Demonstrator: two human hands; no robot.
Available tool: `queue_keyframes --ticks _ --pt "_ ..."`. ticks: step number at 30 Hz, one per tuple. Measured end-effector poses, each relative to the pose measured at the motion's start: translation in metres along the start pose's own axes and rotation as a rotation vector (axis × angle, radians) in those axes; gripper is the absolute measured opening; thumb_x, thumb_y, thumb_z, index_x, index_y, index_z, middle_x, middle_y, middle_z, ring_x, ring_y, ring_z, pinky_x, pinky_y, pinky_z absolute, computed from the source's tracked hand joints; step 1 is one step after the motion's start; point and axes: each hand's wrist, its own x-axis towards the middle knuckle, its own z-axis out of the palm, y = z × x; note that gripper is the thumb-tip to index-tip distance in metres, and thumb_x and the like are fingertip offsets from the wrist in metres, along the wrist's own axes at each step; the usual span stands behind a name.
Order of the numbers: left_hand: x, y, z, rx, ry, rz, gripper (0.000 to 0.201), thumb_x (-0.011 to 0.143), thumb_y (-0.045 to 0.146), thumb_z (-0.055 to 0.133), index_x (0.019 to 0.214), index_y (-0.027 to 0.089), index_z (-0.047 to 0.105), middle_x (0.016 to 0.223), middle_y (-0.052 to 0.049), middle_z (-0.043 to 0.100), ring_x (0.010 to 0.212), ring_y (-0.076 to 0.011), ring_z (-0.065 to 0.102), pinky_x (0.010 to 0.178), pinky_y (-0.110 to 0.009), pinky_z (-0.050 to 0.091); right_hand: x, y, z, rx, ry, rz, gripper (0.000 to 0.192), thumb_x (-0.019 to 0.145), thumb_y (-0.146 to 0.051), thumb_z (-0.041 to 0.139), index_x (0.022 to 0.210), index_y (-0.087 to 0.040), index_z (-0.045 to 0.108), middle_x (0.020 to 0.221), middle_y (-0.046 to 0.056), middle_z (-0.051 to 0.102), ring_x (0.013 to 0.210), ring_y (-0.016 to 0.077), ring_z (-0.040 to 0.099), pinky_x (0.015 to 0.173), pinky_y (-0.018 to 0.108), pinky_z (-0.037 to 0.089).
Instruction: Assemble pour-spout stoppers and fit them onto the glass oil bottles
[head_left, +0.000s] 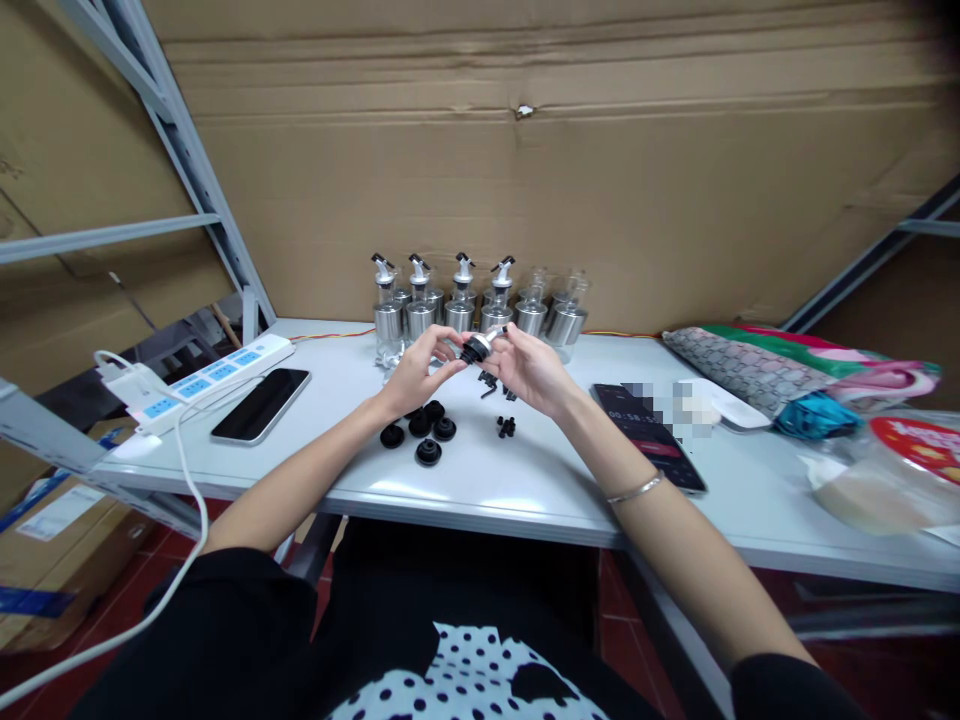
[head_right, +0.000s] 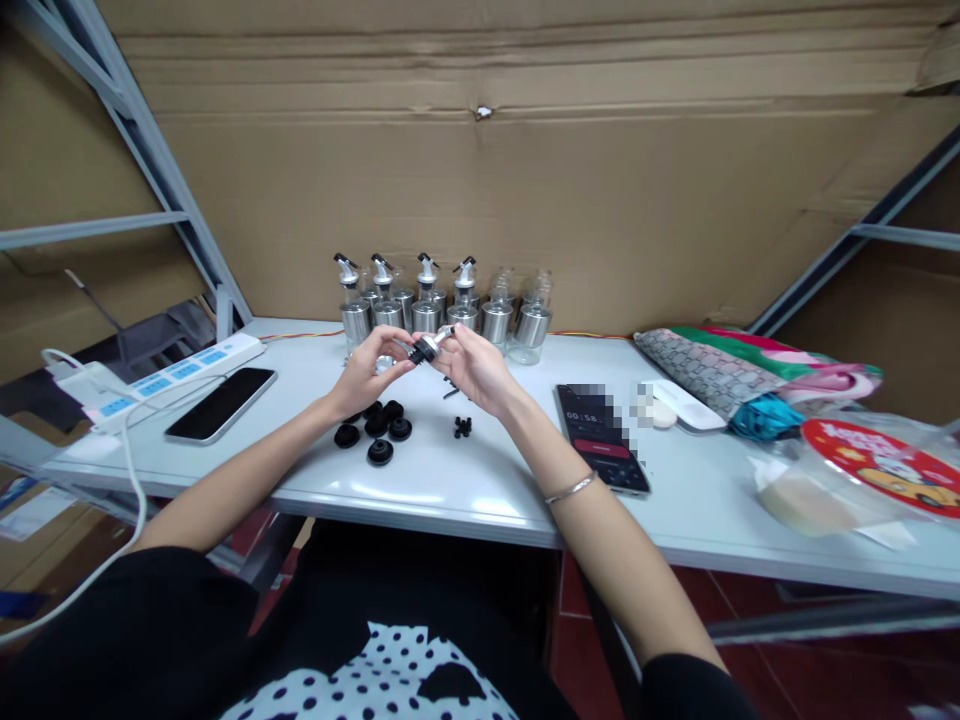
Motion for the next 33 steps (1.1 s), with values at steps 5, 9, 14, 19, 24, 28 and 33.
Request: queue_keyframes --ticks 5,9,14,19,24,28,33 --pt "0.0 -0.003 0.0 0.007 -0.097 0.013 0.045 0.091 0.034 0.045 0.133 0.021 0.036 0.132 -0.014 0.046 0.102 -0.0169 0.056 0.083 -0.028 0.048 0.0 0.001 -0.003 0.016 -0.028 0.037 0.014 0.089 -0.029 0.05 0.077 -0.021 0.051 0.087 0.004 0.07 0.099 0.0187 0.064 0.097 0.041 0.045" --pt "0.0 -0.005 0.002 -0.04 -0.209 0.028 0.051 0.093 0.04 0.037 0.14 0.023 0.029 0.138 -0.014 0.042 0.102 -0.0182 0.057 0.086 -0.03 0.048 0.001 0.003 -0.006 0.0 -0.043 0.069 0.016 0.09 -0.029 0.047 0.079 -0.02 0.054 0.091 0.006 0.071 0.098 0.019 0.065 0.096 0.042 0.045" --pt "-0.001 -0.006 0.004 -0.08 -0.231 0.019 0.048 0.093 0.039 0.037 0.138 0.023 0.033 0.135 -0.014 0.041 0.089 -0.016 0.06 0.085 -0.032 0.049 0.002 0.006 -0.007 0.038 -0.031 0.089 0.023 0.093 -0.027 0.039 0.078 -0.02 0.054 0.09 0.007 0.072 0.097 0.0187 0.065 0.095 0.041 0.045" --pt "-0.001 -0.006 0.004 -0.062 -0.236 -0.013 0.045 0.093 0.039 0.037 0.135 0.023 0.036 0.128 -0.012 0.043 0.081 -0.0127 0.057 0.083 -0.031 0.049 0.003 0.007 -0.009 0.037 -0.024 0.102 0.023 0.093 -0.028 0.039 0.077 -0.02 0.054 0.088 0.007 0.072 0.094 0.0183 0.067 0.095 0.04 0.045" --pt "-0.001 -0.007 0.004 -0.072 -0.233 -0.022 0.046 0.092 0.043 0.038 0.133 0.021 0.038 0.124 -0.011 0.044 0.077 -0.0115 0.054 0.08 -0.028 0.049 0.003 0.007 -0.009 0.049 -0.021 0.115 0.025 0.094 -0.026 0.036 0.079 -0.02 0.055 0.085 0.006 0.073 0.092 0.0189 0.067 0.096 0.042 0.045" --pt "-0.001 -0.01 0.005 -0.097 -0.215 -0.007 0.042 0.092 0.041 0.04 0.129 0.02 0.04 0.119 -0.01 0.045 0.074 -0.0106 0.052 0.075 -0.026 0.049 0.003 0.008 -0.009 0.045 -0.033 0.118 0.027 0.094 -0.026 0.034 0.08 -0.019 0.055 0.086 0.007 0.073 0.094 0.0186 0.067 0.096 0.042 0.045" --pt "-0.001 -0.013 0.007 -0.097 -0.19 0.05 0.037 0.093 0.036 0.04 0.127 0.022 0.04 0.115 -0.009 0.046 0.072 -0.0096 0.051 0.071 -0.026 0.049 0.003 0.009 -0.01 0.049 -0.056 0.115 0.029 0.095 -0.024 0.031 0.081 -0.018 0.056 0.085 0.008 0.073 0.093 0.0181 0.067 0.097 0.041 0.045"
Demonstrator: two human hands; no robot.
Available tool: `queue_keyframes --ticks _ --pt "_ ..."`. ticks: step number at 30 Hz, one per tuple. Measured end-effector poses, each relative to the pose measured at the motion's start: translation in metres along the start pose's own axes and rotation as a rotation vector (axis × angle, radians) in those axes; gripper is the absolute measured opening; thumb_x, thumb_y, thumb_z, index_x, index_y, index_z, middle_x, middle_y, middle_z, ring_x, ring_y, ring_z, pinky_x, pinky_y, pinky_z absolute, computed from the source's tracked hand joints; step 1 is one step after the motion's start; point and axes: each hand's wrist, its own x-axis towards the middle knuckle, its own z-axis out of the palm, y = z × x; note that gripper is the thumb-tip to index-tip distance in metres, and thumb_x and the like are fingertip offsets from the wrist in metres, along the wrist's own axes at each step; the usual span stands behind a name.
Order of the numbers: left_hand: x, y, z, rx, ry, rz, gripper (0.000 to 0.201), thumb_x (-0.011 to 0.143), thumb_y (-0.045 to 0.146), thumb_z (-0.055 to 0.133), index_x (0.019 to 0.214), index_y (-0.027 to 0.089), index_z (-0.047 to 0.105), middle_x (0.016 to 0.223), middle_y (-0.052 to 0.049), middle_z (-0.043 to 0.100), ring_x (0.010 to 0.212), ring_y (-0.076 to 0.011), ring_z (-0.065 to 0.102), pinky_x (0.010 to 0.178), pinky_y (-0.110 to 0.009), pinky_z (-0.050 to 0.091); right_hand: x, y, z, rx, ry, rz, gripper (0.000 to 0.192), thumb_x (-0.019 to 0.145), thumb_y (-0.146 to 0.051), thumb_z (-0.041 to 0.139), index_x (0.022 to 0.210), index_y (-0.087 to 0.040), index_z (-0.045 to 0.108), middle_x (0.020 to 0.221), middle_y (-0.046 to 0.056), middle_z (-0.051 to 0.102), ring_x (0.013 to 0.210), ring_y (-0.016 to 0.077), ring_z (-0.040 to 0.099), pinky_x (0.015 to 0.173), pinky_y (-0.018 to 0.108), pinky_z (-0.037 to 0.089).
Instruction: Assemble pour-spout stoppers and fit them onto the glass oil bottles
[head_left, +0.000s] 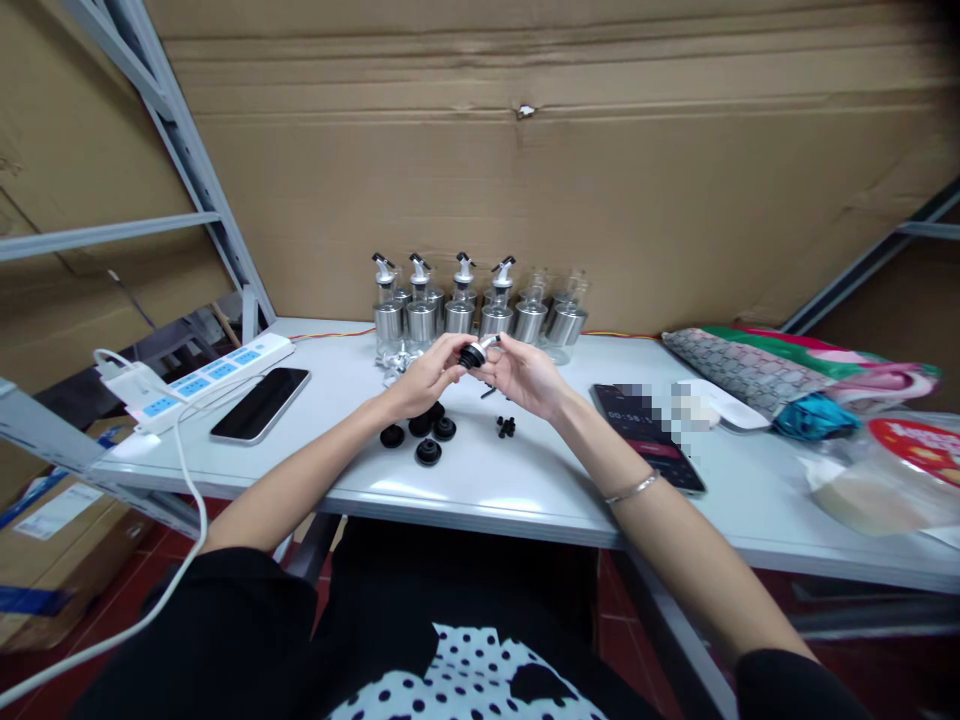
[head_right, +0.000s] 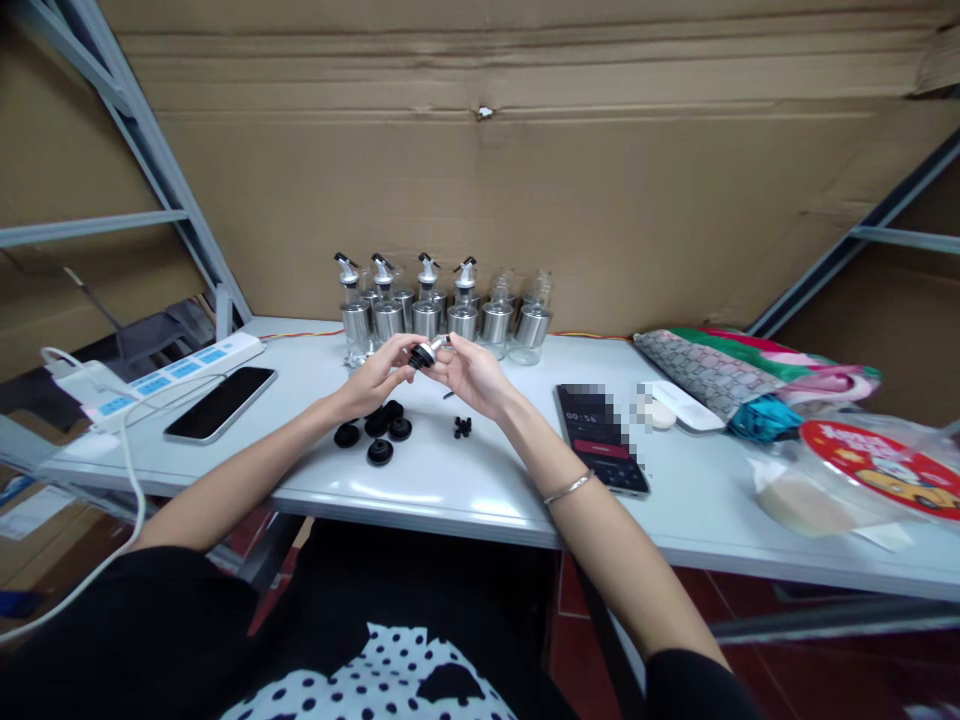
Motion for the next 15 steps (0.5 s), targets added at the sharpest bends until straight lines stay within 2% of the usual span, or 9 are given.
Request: queue_keyframes --ticks 5,10,15 --pt "-0.0006 0.0018 -0.0012 0.059 -0.002 -0.016 0.036 0.093 0.032 0.039 0.127 0.021 0.04 0.117 -0.01 0.047 0.077 -0.0111 0.053 0.068 -0.025 0.049 0.0003 0.0005 0.0002 0.001 -0.019 0.018 0.036 0.096 -0.026 0.027 0.082 -0.016 0.058 0.088 0.009 0.073 0.092 0.0178 0.067 0.099 0.04 0.044" --pt "-0.0002 0.0062 -0.0027 0.112 0.012 -0.023 0.034 0.092 0.029 0.04 0.125 0.019 0.042 0.119 -0.01 0.049 0.091 -0.0149 0.055 0.077 -0.026 0.048 0.0007 0.0012 -0.0004 -0.016 -0.029 0.023 0.038 0.096 -0.029 0.026 0.083 -0.016 0.06 0.089 0.009 0.073 0.094 0.0176 0.067 0.099 0.039 0.043" --pt "0.0003 0.0092 -0.004 0.142 0.022 -0.012 0.033 0.092 0.03 0.039 0.123 0.019 0.045 0.117 -0.01 0.052 0.099 -0.0163 0.055 0.079 -0.025 0.048 -0.0004 0.0015 0.0005 -0.023 -0.045 0.001 0.029 0.094 -0.03 0.034 0.083 -0.018 0.057 0.089 0.007 0.073 0.095 0.018 0.066 0.098 0.04 0.044"
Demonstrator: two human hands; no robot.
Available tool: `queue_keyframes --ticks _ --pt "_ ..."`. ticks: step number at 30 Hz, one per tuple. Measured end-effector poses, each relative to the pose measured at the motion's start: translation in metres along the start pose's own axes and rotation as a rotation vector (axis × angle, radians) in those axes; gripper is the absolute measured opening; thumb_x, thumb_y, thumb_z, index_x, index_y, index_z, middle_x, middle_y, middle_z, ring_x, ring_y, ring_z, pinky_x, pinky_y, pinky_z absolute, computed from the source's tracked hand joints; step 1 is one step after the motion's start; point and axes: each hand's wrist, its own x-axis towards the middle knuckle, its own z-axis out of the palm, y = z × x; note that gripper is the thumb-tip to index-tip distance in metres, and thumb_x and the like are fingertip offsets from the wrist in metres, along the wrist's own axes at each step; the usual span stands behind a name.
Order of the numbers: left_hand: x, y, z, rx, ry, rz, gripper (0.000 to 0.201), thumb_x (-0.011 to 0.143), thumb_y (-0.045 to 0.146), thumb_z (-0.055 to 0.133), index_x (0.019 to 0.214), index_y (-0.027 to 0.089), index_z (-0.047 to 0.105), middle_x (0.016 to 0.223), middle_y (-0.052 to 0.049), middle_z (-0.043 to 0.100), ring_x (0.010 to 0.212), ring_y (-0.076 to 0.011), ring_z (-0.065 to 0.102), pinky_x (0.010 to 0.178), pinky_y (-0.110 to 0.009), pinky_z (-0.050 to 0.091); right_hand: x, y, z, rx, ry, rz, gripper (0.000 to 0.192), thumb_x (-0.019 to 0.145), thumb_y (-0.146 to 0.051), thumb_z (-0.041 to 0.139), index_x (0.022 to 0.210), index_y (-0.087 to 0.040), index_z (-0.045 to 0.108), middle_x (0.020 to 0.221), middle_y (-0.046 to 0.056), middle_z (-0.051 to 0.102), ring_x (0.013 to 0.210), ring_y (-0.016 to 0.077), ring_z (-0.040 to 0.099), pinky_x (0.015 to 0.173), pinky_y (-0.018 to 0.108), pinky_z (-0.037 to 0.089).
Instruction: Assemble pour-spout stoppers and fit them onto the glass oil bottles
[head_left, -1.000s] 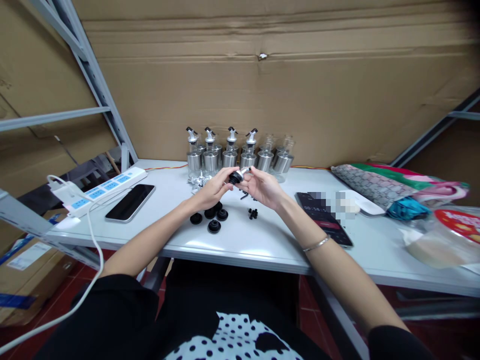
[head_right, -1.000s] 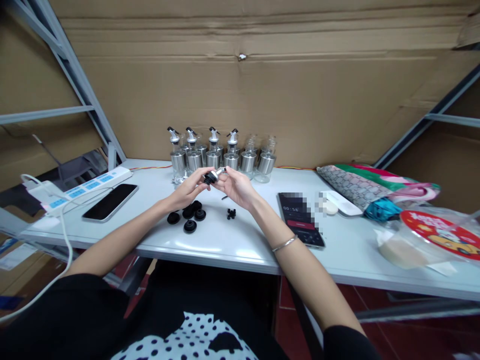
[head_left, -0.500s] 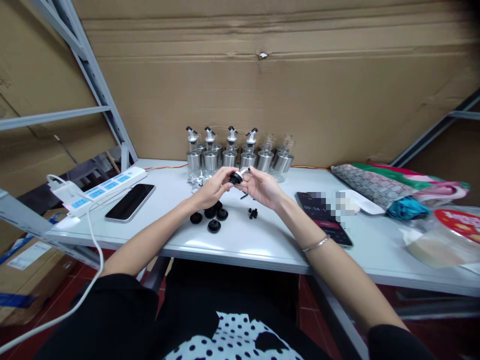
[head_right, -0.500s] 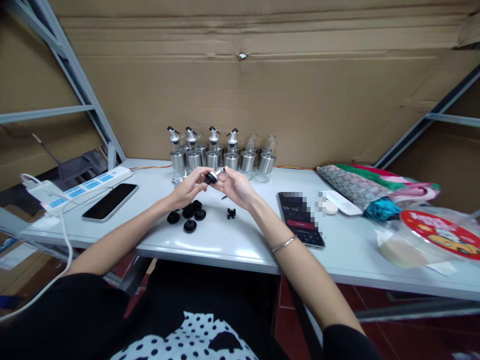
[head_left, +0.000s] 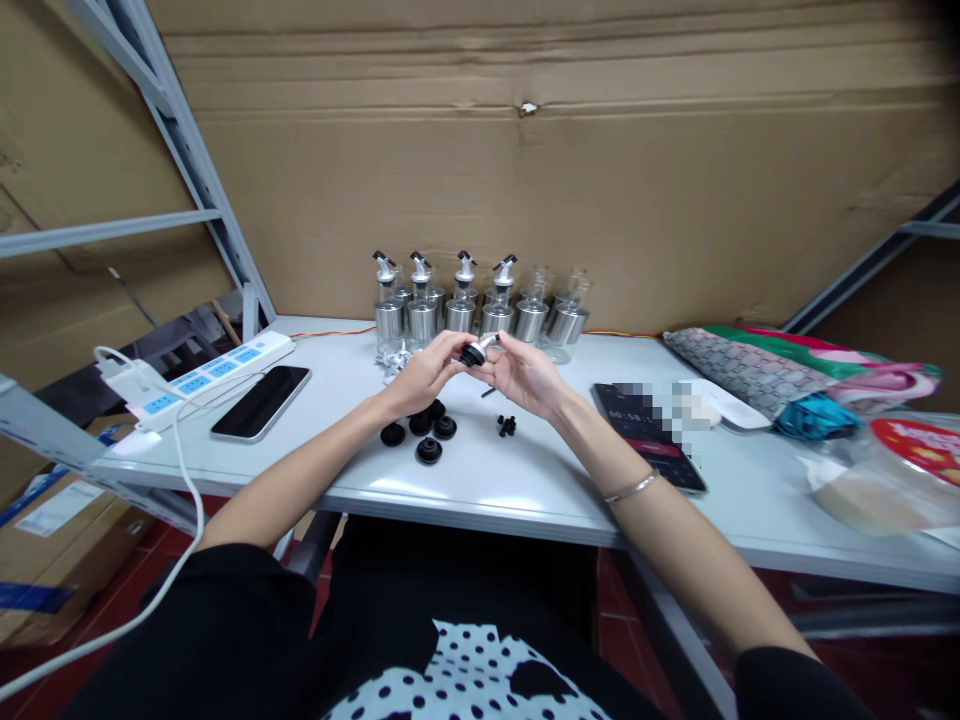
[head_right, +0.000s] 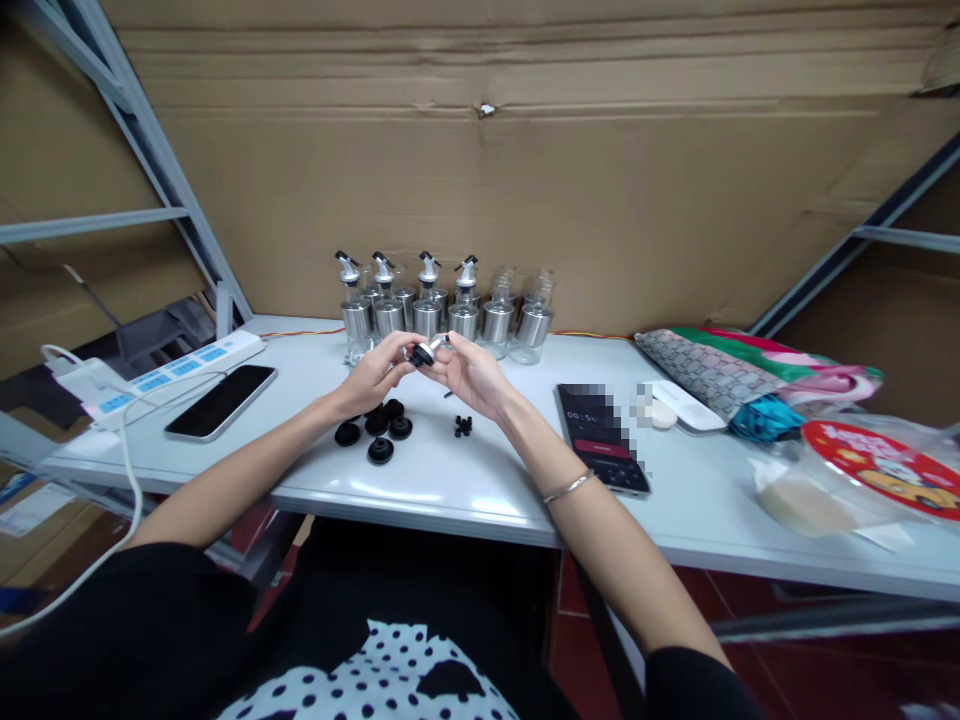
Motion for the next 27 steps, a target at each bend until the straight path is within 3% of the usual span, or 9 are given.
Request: queue_keyframes --ticks 10,15,17,20,23,27 --pt "0.0006 0.0023 -0.0028 0.159 0.013 -0.007 0.032 0.093 0.032 0.04 0.12 0.017 0.048 0.112 -0.009 0.056 0.095 -0.0166 0.056 0.082 -0.028 0.044 -0.0001 0.0011 0.0025 -0.05 0.031 -0.011 0.023 0.091 -0.036 0.042 0.082 -0.02 0.055 0.09 0.007 0.072 0.1 0.0193 0.064 0.098 0.042 0.044" --pt "0.0009 0.0012 -0.0034 0.098 -0.013 0.028 0.035 0.094 0.035 0.039 0.123 0.017 0.047 0.114 -0.01 0.054 0.093 -0.0159 0.056 0.081 -0.028 0.044 -0.0007 0.0004 0.004 -0.056 0.069 -0.002 0.017 0.086 -0.037 0.049 0.081 -0.021 0.055 0.079 0.003 0.07 0.085 0.0173 0.067 0.093 0.04 0.046" --pt "0.0007 0.0011 -0.0046 0.078 -0.018 0.031 0.036 0.093 0.036 0.04 0.124 0.018 0.047 0.114 -0.01 0.054 0.089 -0.0152 0.055 0.081 -0.028 0.045 -0.0007 0.0002 0.0029 -0.122 0.135 -0.02 0.015 0.082 -0.036 0.054 0.082 -0.021 0.056 0.076 0.001 0.069 0.076 0.015 0.065 0.088 0.037 0.047" --pt "0.0004 0.0012 -0.007 0.084 -0.029 0.028 0.039 0.092 0.037 0.042 0.125 0.019 0.048 0.111 -0.009 0.053 0.085 -0.0146 0.053 0.082 -0.029 0.045 0.0006 -0.0001 -0.001 -0.308 0.332 -0.121 0.014 0.074 -0.031 0.063 0.08 -0.02 0.059 0.079 -0.001 0.065 0.072 0.0114 0.061 0.077 0.029 0.048" --pt "0.0001 0.0009 -0.0081 0.123 -0.038 0.02 0.04 0.091 0.038 0.041 0.125 0.019 0.051 0.107 -0.008 0.051 0.092 -0.0164 0.052 0.085 -0.03 0.045 0.0021 -0.0009 -0.005 -0.504 0.456 -0.238 0.017 0.067 -0.03 0.068 0.078 -0.02 0.06 0.075 -0.003 0.06 0.068 0.01 0.056 0.068 0.025 0.046" --pt "-0.0005 0.0 -0.0066 0.156 -0.036 0.0 0.041 0.092 0.038 0.038 0.124 0.017 0.052 0.102 -0.008 0.047 0.095 -0.0179 0.05 0.088 -0.032 0.044 0.0014 -0.0008 -0.004 -0.556 0.305 -0.214 0.026 0.066 -0.036 0.071 0.082 -0.019 0.062 0.074 -0.002 0.062 0.069 0.0108 0.057 0.067 0.026 0.047"
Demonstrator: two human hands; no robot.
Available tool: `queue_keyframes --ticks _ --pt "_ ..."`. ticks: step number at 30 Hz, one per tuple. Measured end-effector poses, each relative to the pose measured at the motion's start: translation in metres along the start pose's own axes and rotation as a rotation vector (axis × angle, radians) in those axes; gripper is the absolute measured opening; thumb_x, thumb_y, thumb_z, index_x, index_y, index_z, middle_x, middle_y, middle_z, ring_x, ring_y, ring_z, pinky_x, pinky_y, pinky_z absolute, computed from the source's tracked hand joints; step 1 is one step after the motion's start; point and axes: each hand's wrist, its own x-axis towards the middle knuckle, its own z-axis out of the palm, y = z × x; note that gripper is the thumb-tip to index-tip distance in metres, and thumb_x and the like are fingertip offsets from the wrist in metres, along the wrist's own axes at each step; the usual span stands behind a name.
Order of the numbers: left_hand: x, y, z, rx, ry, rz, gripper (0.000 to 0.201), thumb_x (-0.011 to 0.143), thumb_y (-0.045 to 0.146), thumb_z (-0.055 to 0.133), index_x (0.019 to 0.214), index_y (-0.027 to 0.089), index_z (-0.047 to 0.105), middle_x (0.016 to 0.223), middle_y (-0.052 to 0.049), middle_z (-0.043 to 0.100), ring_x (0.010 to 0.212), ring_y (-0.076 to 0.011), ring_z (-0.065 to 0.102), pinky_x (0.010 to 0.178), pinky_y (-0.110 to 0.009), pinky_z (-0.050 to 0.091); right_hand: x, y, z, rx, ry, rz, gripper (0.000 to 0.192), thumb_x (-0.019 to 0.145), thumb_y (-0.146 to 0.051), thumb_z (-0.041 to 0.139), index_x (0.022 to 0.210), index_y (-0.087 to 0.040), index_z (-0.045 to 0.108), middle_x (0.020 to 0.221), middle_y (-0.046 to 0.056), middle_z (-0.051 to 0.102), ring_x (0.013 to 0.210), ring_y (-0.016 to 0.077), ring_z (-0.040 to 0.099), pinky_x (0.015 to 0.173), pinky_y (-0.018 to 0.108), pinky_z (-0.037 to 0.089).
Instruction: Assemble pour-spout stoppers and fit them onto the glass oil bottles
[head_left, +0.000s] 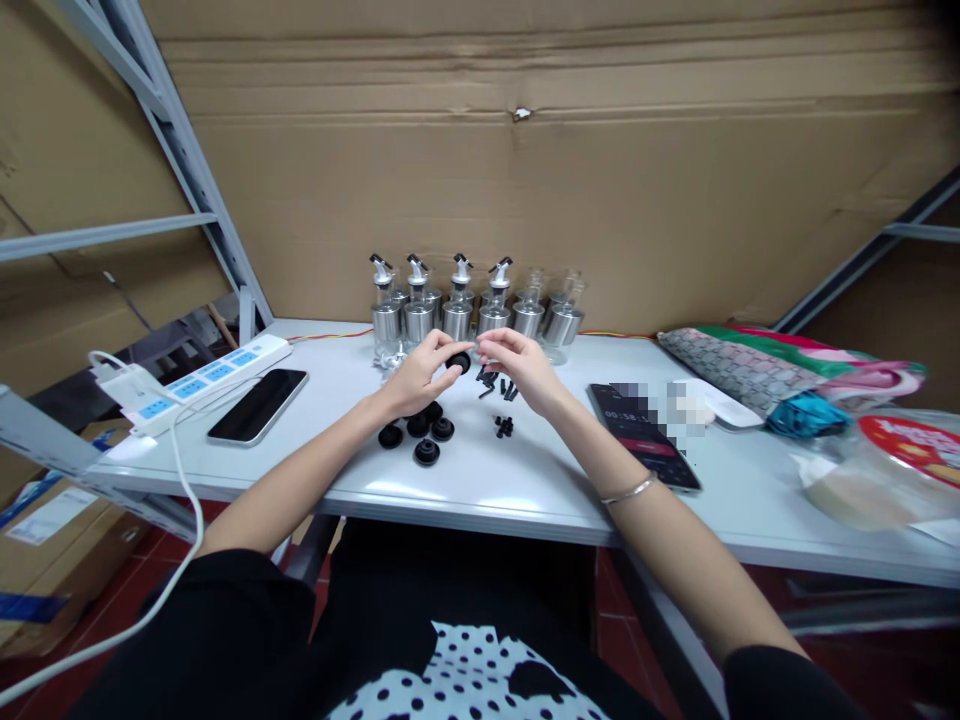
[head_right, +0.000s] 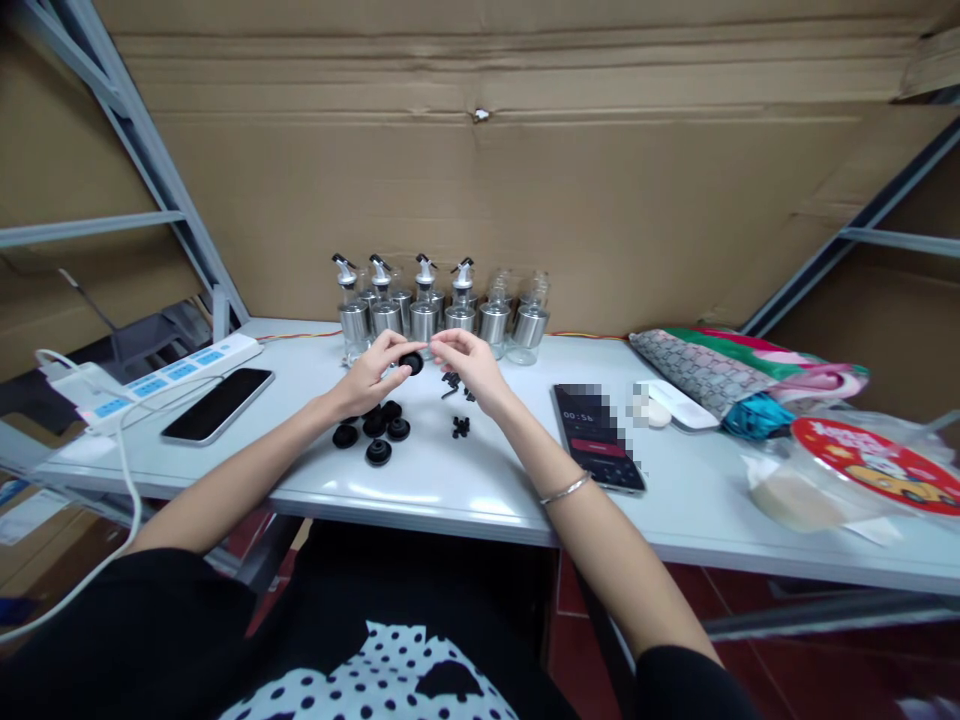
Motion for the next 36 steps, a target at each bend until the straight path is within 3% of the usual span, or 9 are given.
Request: queue_keyframes --ticks 3,6,12,18,24,30,36 --pt "-0.0003 -0.0005 0.0018 -0.027 0.007 -0.015 0.042 0.092 0.038 0.038 0.126 0.016 0.048 0.102 -0.008 0.046 0.095 -0.0178 0.05 0.087 -0.032 0.045 -0.0034 -0.0008 0.0037 0.003 -0.127 0.015 0.029 0.064 -0.035 0.073 0.086 -0.019 0.063 0.086 0.002 0.066 0.078 0.0131 0.061 0.072 0.028 0.05" --pt "-0.0006 -0.0003 0.0034 -0.036 0.026 -0.036 0.042 0.091 0.039 0.041 0.126 0.017 0.044 0.101 -0.008 0.047 0.093 -0.0177 0.05 0.084 -0.031 0.046 -0.0057 -0.0007 0.006 -0.032 -0.172 0.017 0.028 0.063 -0.031 0.074 0.086 -0.018 0.064 0.085 0.002 0.068 0.077 0.0142 0.063 0.077 0.032 0.051" --pt "-0.0007 0.004 0.0036 0.024 0.087 -0.182 0.032 0.087 0.045 0.047 0.102 0.017 0.048 0.089 -0.004 0.053 0.077 -0.0147 0.052 0.072 -0.028 0.044 -0.0052 -0.0005 0.0055 0.006 -0.154 -0.009 0.027 0.064 -0.027 0.074 0.088 -0.018 0.064 0.089 0.003 0.069 0.078 0.0148 0.064 0.082 0.035 0.053" --pt "0.0002 0.0073 0.003 0.134 -0.004 -0.233 0.034 0.088 0.049 0.04 0.077 0.017 0.047 0.072 -0.001 0.053 0.066 -0.0137 0.049 0.063 -0.026 0.036 -0.0057 -0.0009 0.0053 -0.02 -0.145 -0.027 0.024 0.064 -0.022 0.072 0.086 -0.018 0.062 0.084 0.001 0.067 0.078 0.0138 0.064 0.081 0.033 0.052" --pt "-0.0008 0.0056 0.0025 0.127 -0.022 -0.219 0.033 0.086 0.047 0.039 0.073 0.017 0.047 0.069 -0.001 0.054 0.063 -0.0135 0.048 0.06 -0.025 0.033 -0.0043 0.0039 0.005 -0.069 -0.177 -0.072 0.026 0.064 -0.025 0.072 0.085 -0.018 0.059 0.081 0.0 0.064 0.072 0.0128 0.062 0.074 0.031 0.052" --pt "-0.0007 0.0064 0.0019 0.082 -0.036 -0.25 0.033 0.084 0.045 0.039 0.067 0.018 0.044 0.064 0.0 0.052 0.058 -0.0127 0.045 0.056 -0.025 0.029 -0.0051 0.0045 0.006 -0.081 -0.202 -0.086 0.027 0.065 -0.027 0.071 0.088 -0.019 0.059 0.086 0.001 0.065 0.075 0.0138 0.063 0.075 0.031 0.052" --pt "-0.0003 0.0073 0.0038 0.059 -0.022 -0.272 0.035 0.083 0.048 0.041 0.068 0.017 0.046 0.063 0.001 0.052 0.058 -0.0119 0.045 0.056 -0.024 0.031 -0.0055 0.0042 0.0073 -0.076 -0.232 -0.103 0.026 0.066 -0.025 0.067 0.091 -0.02 0.058 0.078 0.0 0.068 0.076 0.0155 0.065 0.078 0.033 0.051"
